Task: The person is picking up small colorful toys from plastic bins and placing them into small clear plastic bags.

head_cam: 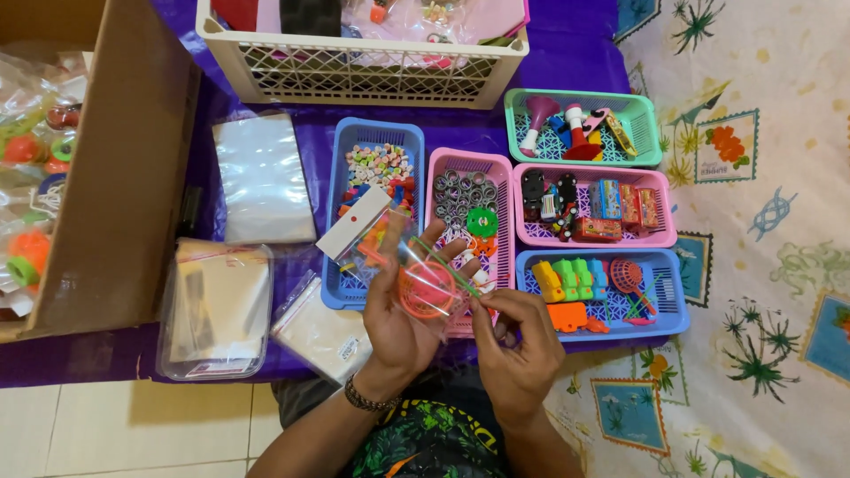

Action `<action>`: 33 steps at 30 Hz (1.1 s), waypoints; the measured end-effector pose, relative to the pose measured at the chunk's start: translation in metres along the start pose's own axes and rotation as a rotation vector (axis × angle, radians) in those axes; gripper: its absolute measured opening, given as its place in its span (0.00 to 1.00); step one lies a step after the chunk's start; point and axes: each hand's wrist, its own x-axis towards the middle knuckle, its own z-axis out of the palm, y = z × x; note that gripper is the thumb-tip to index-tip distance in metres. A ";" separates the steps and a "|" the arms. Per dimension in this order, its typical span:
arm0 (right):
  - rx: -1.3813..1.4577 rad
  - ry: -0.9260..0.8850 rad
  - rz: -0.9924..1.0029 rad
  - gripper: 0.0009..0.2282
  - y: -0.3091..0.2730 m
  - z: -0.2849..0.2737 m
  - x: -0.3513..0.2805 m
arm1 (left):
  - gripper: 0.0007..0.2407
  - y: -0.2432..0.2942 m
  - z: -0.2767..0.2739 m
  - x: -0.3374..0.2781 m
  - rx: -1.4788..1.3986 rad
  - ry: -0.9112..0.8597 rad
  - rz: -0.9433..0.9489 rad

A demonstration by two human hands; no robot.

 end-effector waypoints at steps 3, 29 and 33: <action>0.013 0.004 0.021 0.06 -0.005 -0.003 0.003 | 0.29 -0.003 0.000 -0.002 0.009 0.002 -0.011; 0.458 -0.184 0.279 0.06 0.008 -0.006 0.032 | 0.34 0.001 0.005 -0.003 -0.143 -0.205 0.056; 0.563 -0.434 0.123 0.08 0.012 -0.034 0.085 | 0.37 0.014 -0.020 -0.007 -0.058 -0.359 -0.051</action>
